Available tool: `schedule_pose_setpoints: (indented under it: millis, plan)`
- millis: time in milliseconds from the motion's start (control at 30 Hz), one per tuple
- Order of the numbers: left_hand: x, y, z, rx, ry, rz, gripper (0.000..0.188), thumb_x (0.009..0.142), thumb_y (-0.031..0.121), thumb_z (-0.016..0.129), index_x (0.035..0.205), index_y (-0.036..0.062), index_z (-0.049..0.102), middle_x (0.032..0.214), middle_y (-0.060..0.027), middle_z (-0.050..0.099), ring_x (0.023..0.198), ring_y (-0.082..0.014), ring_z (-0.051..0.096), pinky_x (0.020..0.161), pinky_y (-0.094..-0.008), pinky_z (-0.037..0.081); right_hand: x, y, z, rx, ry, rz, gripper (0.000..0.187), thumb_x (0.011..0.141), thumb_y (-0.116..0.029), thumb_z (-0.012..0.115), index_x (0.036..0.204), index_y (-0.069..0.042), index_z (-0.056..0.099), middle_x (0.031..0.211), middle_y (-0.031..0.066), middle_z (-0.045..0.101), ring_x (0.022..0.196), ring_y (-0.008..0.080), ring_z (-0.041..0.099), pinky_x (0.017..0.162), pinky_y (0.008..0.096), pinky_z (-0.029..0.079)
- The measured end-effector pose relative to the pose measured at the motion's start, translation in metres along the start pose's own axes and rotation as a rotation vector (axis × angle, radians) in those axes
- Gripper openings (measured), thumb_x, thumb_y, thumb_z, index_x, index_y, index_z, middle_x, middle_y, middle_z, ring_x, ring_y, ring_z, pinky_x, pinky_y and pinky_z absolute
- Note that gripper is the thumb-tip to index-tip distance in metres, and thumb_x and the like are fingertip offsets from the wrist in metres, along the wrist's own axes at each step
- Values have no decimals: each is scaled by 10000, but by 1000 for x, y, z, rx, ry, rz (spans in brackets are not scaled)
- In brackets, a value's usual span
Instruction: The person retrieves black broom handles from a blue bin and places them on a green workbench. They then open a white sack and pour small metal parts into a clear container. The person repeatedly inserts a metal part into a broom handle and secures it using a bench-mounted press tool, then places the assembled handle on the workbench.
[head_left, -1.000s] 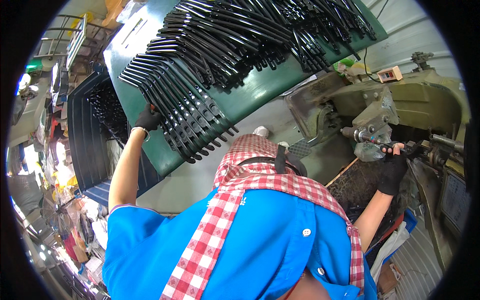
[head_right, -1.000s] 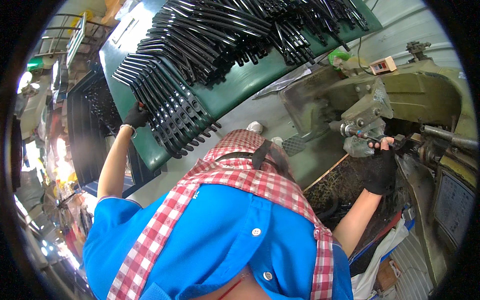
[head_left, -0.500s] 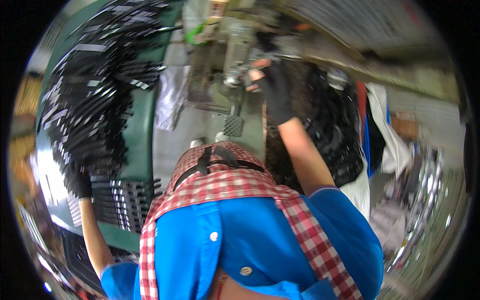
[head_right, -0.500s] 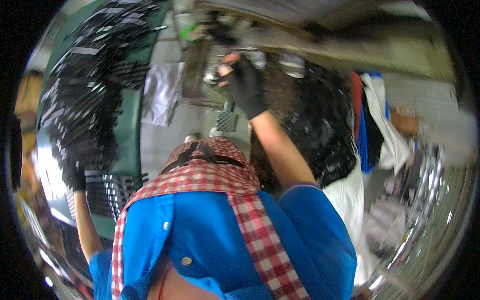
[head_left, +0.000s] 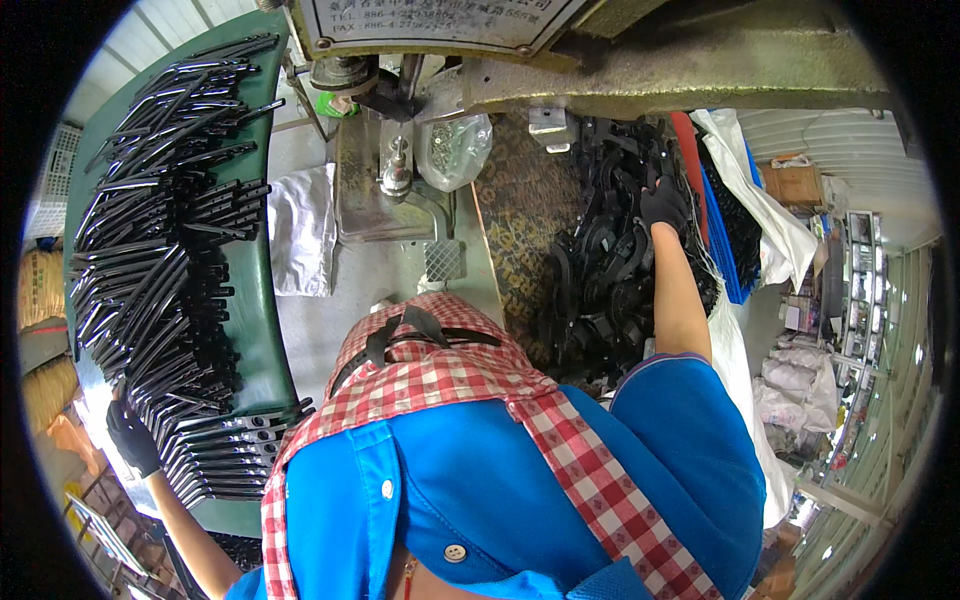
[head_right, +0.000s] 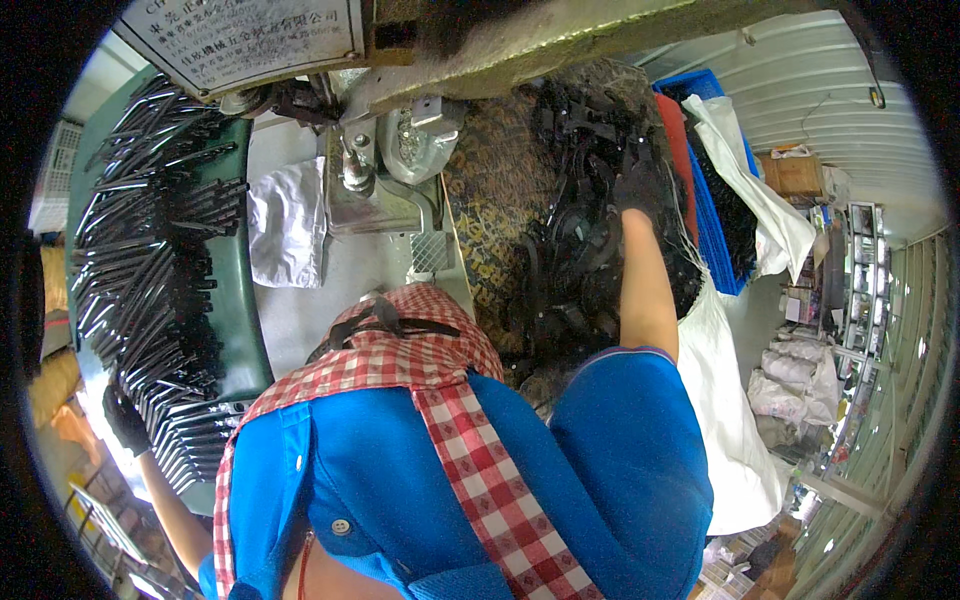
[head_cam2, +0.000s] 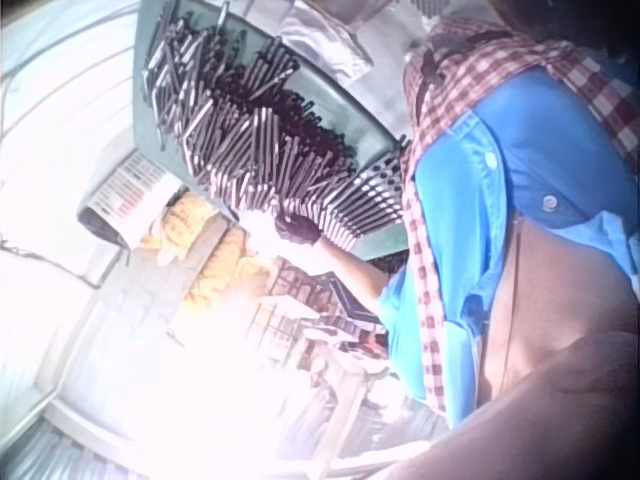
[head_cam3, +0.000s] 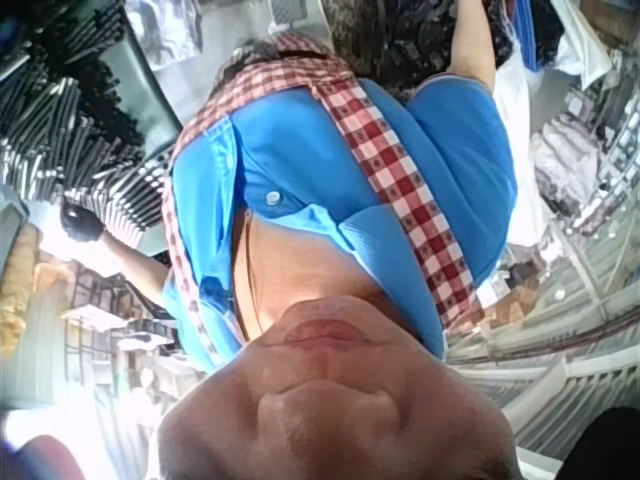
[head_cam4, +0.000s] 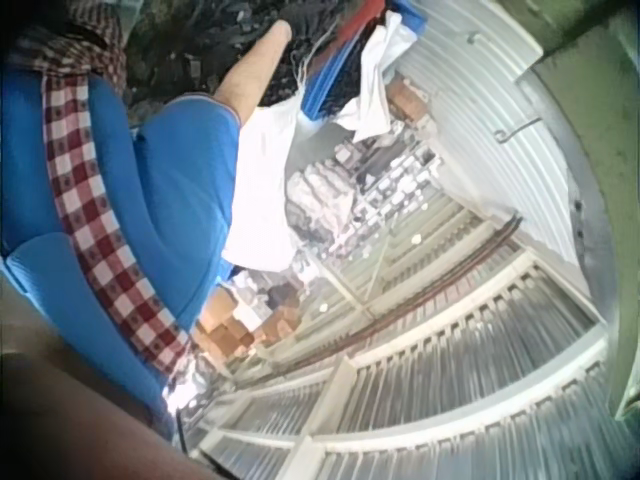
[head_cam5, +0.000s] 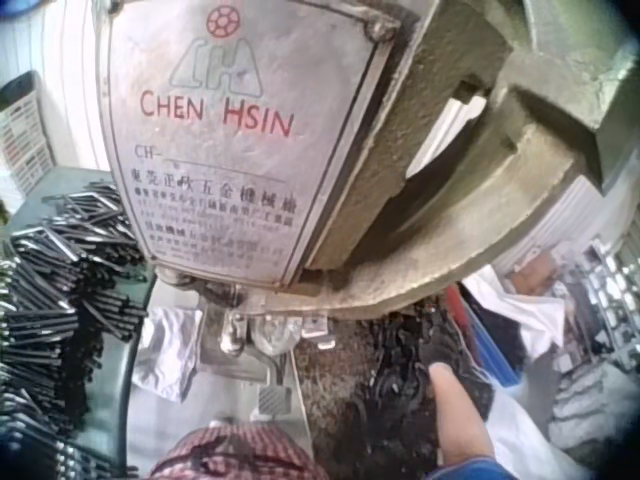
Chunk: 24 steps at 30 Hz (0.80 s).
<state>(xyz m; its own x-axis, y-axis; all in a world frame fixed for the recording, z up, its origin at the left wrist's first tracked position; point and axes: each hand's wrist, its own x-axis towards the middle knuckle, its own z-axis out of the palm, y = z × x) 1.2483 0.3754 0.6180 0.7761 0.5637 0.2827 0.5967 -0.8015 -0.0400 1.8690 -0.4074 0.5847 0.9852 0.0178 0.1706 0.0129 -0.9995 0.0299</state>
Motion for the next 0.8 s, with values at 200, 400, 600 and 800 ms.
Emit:
schedule_pose_setpoints:
  millis: [200,400,600,800]
  plan:
    - [58,87,-43,-93,35,192,380,885,-12,498,1249,85,549,1077,-154,594,955,-311,578,830,-370,463,-24,-24,-55,42,60,-45,322,796,-272,670,1041,-66,638,976,140,670,953,313,629,833,392,472]
    - [115,239,-59,-477,-178,361,299,885,169,583,1140,14,595,1043,-163,652,944,-317,636,816,-359,483,-64,-84,-120,1059,-58,15,284,852,-263,660,912,14,645,816,47,639,661,109,553,595,244,413]
    - [142,354,-87,-606,-257,571,345,875,398,573,1014,85,621,652,-147,578,593,-353,579,521,-431,421,-98,-146,-124,1720,-281,143,213,870,-138,621,1020,13,619,910,59,617,700,69,534,514,176,372]
    - [150,374,-93,-696,-303,729,322,871,329,601,989,30,617,659,-186,551,602,-373,553,539,-398,422,-90,-140,-117,1947,-624,-182,226,822,-99,667,1035,-23,647,974,48,630,827,132,586,648,253,446]
